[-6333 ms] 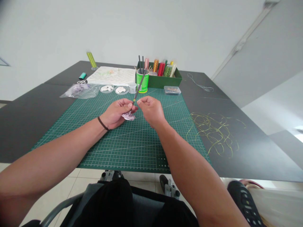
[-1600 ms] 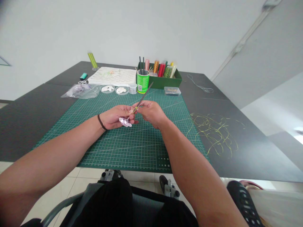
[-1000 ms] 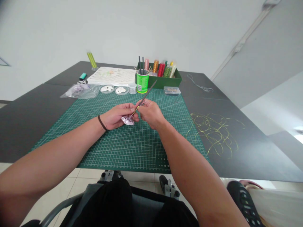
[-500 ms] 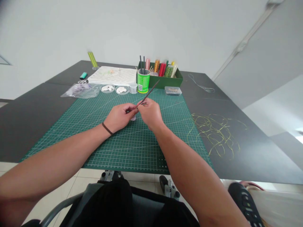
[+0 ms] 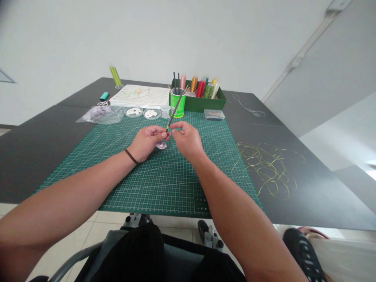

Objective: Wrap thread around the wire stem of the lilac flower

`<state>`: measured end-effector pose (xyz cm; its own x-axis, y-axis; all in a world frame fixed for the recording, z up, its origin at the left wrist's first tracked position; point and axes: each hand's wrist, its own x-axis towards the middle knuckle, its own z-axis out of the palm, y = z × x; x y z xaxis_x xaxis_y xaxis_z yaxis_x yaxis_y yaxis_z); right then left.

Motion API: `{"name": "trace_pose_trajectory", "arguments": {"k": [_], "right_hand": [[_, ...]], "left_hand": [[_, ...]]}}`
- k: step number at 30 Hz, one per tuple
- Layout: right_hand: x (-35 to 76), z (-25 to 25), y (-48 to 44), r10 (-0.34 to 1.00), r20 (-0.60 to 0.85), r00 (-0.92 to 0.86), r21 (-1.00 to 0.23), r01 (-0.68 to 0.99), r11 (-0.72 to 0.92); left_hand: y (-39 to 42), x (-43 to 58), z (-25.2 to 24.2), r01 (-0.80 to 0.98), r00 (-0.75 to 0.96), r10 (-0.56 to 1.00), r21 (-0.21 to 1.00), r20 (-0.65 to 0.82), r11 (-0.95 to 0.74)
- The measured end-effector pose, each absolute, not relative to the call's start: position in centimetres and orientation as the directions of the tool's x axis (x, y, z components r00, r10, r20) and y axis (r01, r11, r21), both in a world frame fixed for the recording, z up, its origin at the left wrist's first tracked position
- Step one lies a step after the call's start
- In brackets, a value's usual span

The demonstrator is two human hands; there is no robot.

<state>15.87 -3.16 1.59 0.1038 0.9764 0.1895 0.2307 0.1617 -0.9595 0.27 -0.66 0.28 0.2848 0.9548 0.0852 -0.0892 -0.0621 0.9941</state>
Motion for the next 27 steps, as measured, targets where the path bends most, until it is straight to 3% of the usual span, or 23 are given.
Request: {"name": "trace_pose_trajectory", "arguments": {"k": [13,27], "right_hand": [[15.59,2.39,-3.84,0.97,0.229,0.076,-0.927,0.32,0.194],[15.7,2.03,-3.65,0.968,0.231,0.095,-0.929,0.318,0.191]], "left_hand": [[-0.47,0.25,0.13,-0.016,0.207,0.959,0.981,0.192,-0.193],[-0.42,0.4,0.09,-0.107,0.206,0.972,0.99,0.116,-0.095]]}}
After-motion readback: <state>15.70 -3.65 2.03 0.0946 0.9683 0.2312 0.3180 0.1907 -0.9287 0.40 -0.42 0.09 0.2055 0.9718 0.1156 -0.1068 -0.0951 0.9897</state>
